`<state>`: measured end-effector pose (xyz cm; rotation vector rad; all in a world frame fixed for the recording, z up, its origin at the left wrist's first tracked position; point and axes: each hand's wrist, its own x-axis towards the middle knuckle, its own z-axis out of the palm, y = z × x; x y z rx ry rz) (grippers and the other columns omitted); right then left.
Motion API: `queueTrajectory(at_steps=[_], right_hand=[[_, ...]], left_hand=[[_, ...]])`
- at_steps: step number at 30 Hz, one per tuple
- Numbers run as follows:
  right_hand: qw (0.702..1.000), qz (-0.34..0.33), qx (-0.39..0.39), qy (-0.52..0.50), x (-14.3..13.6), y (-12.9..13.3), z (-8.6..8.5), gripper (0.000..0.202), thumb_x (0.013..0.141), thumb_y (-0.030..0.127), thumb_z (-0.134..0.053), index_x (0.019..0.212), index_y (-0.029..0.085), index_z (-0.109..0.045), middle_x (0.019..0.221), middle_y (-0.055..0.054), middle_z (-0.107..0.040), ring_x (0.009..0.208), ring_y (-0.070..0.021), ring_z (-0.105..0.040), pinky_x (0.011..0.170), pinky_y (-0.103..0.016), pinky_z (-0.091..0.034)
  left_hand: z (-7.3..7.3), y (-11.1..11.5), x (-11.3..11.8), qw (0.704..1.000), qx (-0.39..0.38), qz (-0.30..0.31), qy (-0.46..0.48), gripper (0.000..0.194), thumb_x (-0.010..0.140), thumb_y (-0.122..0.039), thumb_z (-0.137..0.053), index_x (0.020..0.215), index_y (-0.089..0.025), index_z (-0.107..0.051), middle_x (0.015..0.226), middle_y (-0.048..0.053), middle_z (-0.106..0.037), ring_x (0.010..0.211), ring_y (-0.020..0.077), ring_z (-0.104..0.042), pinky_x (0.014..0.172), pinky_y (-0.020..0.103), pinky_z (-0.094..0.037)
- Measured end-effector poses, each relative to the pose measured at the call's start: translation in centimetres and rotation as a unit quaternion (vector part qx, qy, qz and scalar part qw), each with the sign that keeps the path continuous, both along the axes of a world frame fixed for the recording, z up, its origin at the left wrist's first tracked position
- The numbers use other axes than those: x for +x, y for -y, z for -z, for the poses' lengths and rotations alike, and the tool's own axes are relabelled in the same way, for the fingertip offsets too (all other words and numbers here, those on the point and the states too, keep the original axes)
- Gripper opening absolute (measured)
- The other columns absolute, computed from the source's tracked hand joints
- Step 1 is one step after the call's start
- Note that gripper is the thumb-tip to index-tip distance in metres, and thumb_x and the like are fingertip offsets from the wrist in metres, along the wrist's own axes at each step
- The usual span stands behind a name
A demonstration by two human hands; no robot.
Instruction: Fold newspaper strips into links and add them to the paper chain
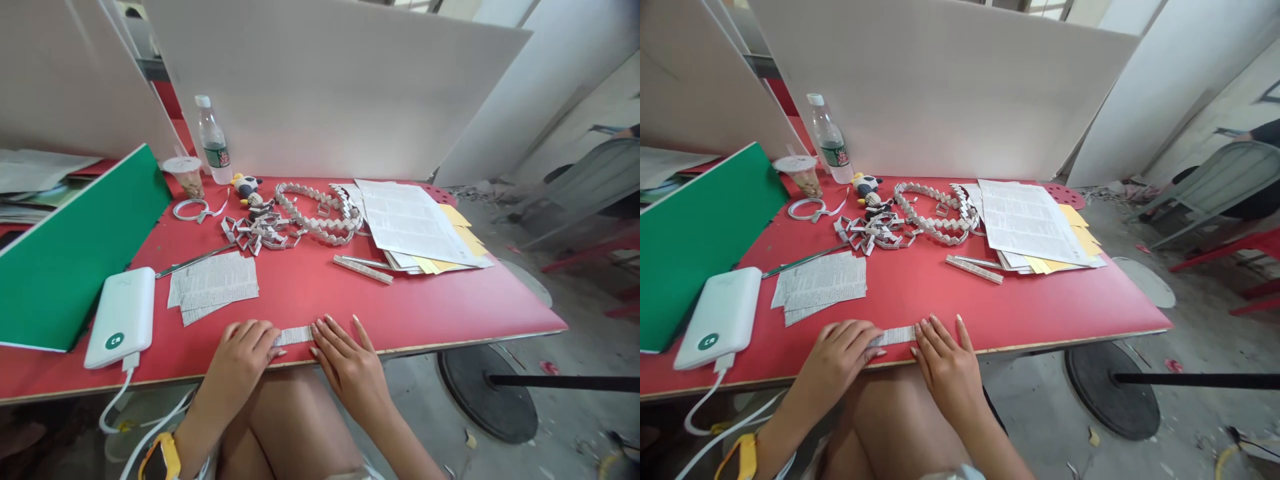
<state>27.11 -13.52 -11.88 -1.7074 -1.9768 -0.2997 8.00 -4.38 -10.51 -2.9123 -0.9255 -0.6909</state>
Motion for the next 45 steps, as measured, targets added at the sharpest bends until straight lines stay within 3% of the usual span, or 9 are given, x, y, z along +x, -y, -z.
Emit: queueTrajectory(at_steps=[4, 6, 9, 13, 21, 27, 33, 37, 45], right_hand=[[0.999, -0.01, 0.031, 0.003, -0.1, -1.0, -0.2, 0.02, 0.09, 0.018, -0.05, 0.104, 0.019, -0.064, 0.105, -0.005, -0.069, 0.11, -0.0195, -0.057, 0.103, -0.039, -0.031], [0.999, -0.034, 0.027, -0.005, -0.2, -1.5, -0.3, 0.018, 0.09, 0.019, -0.049, 0.101, 0.018, -0.064, 0.099, -0.005, -0.069, 0.1, -0.018, -0.059, 0.093, -0.036, -0.036], [0.997, -0.065, -0.022, -0.02, -0.1, -2.2, -0.4, 0.02, 0.093, 0.019, -0.043, 0.099, 0.02, -0.062, 0.088, -0.004, -0.068, 0.082, -0.0149, -0.055, 0.081, -0.032, -0.038], [0.994, -0.074, -0.07, -0.032, 0.1, -2.7, -0.5, 0.025, 0.095, 0.019, -0.037, 0.092, 0.02, -0.061, 0.082, -0.003, -0.065, 0.077, -0.0152, -0.049, 0.076, -0.03, -0.035], [0.996, -0.066, -0.062, -0.026, -0.3, -3.3, -0.4, 0.025, 0.095, 0.018, -0.034, 0.089, 0.018, -0.059, 0.08, -0.004, -0.062, 0.076, -0.0166, -0.046, 0.071, -0.03, -0.033], [0.987, 0.038, -0.1, -0.124, -0.1, -4.1, -0.8, 0.014, 0.089, 0.029, -0.052, 0.078, 0.02, -0.055, 0.079, -0.002, -0.061, 0.077, -0.0178, -0.047, 0.068, -0.029, -0.033], [0.972, 0.097, -0.109, -0.184, -0.4, -4.4, -0.5, 0.017, 0.087, 0.031, -0.054, 0.074, 0.021, -0.057, 0.076, -0.001, -0.06, 0.075, -0.0175, -0.047, 0.066, -0.029, -0.034], [0.965, 0.106, -0.099, -0.22, -0.5, -4.3, -0.4, 0.016, 0.085, 0.03, -0.058, 0.071, 0.021, -0.056, 0.074, -0.001, -0.06, 0.073, -0.0172, -0.048, 0.065, -0.028, -0.035], [0.967, 0.093, -0.064, -0.228, -0.6, -3.8, -0.9, 0.02, 0.086, 0.026, -0.055, 0.066, 0.021, -0.055, 0.07, -0.001, -0.059, 0.072, -0.0161, -0.05, 0.065, -0.028, -0.038]], left_hand=[[-0.5, -0.1, 0.1, 0.999, 0.028, 0.018, -0.034, 0.013, 0.09, -0.019, -0.046, 0.094, -0.02, -0.058, 0.085, 0.001, -0.062, 0.08, 0.016, -0.052, 0.074, 0.031, -0.032], [-0.5, -0.2, 0.2, 0.997, 0.053, 0.031, -0.051, 0.014, 0.09, -0.016, -0.045, 0.093, -0.019, -0.058, 0.083, 0.002, -0.061, 0.079, 0.0163, -0.053, 0.073, 0.032, -0.032], [-0.4, -0.2, 0.3, 0.993, 0.085, 0.043, -0.07, 0.015, 0.089, -0.013, -0.045, 0.096, -0.017, -0.057, 0.085, 0.003, -0.061, 0.083, 0.0177, -0.053, 0.074, 0.032, -0.033], [-0.5, -0.2, 0.3, 0.993, 0.081, 0.038, -0.08, 0.015, 0.088, -0.014, -0.046, 0.097, -0.017, -0.058, 0.087, 0.005, -0.061, 0.084, 0.0192, -0.053, 0.073, 0.033, -0.034], [-0.1, -0.5, 1.5, 0.998, -0.047, -0.027, -0.021, 0.016, 0.088, -0.014, -0.044, 0.088, -0.019, -0.059, 0.08, 0.003, -0.059, 0.076, 0.0173, -0.05, 0.066, 0.03, -0.034], [0.0, -0.5, 2.2, 0.974, -0.178, -0.134, 0.048, 0.014, 0.086, -0.02, -0.048, 0.079, -0.021, -0.059, 0.078, 0.0, -0.061, 0.078, 0.0168, -0.053, 0.068, 0.031, -0.036], [0.1, -0.7, 2.4, 0.953, -0.244, -0.159, 0.086, 0.011, 0.084, -0.022, -0.051, 0.078, -0.022, -0.061, 0.077, 0.001, -0.061, 0.076, 0.0167, -0.055, 0.069, 0.029, -0.039], [0.3, -0.7, 2.0, 0.96, -0.219, -0.149, 0.085, 0.015, 0.085, -0.023, -0.05, 0.079, -0.023, -0.064, 0.078, 0.001, -0.061, 0.077, 0.0164, -0.056, 0.068, 0.029, -0.04], [0.1, 0.2, 1.2, 0.993, -0.065, -0.096, 0.038, 0.016, 0.087, -0.019, -0.047, 0.087, -0.02, -0.063, 0.082, 0.003, -0.062, 0.076, 0.0171, -0.056, 0.073, 0.033, -0.042]])
